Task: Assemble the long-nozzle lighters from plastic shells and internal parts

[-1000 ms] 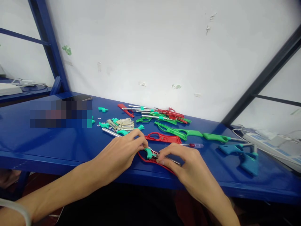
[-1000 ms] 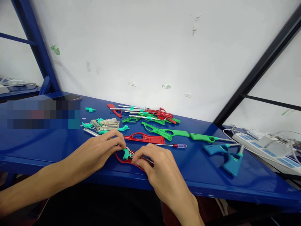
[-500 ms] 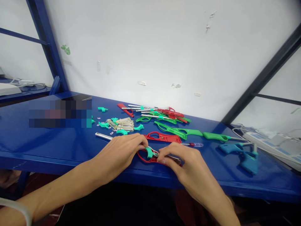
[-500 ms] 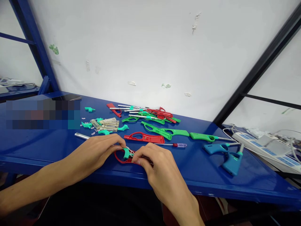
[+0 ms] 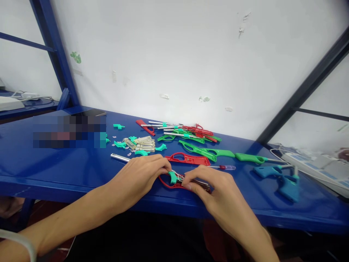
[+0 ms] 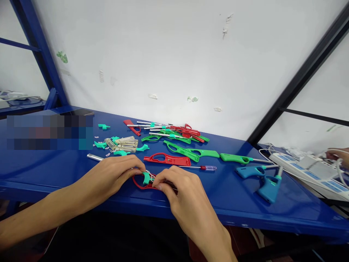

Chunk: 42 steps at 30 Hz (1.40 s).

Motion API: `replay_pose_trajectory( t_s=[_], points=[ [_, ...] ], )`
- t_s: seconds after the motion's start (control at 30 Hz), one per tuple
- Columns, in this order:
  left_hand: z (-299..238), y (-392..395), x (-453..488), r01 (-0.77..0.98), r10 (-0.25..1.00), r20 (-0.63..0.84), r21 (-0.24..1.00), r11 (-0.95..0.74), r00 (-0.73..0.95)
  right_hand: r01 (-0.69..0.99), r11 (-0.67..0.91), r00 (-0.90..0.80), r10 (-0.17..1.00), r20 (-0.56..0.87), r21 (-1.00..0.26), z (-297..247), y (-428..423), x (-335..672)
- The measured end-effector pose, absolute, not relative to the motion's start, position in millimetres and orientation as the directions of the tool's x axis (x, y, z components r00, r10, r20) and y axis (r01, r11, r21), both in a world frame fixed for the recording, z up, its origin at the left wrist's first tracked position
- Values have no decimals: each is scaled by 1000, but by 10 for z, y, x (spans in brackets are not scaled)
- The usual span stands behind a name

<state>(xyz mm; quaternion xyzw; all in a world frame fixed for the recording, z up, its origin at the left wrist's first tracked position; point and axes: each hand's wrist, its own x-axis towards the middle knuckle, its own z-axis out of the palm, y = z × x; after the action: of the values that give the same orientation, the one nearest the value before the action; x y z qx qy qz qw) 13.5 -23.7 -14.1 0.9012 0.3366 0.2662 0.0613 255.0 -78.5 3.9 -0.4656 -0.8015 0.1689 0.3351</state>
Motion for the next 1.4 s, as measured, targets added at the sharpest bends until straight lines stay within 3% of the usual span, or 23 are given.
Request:
replay_pose_trajectory(
  t_s=[0.87,1.4],
  points=[
    [-98,-291,106,533,598,451,277,-800,663,625,509,-329,859,392,-592,63,-782,2537],
    [-89,-299,146,576,610,426,222,-787,668,719,527,-311,827,468,-453,45,-905,2593]
  ],
)
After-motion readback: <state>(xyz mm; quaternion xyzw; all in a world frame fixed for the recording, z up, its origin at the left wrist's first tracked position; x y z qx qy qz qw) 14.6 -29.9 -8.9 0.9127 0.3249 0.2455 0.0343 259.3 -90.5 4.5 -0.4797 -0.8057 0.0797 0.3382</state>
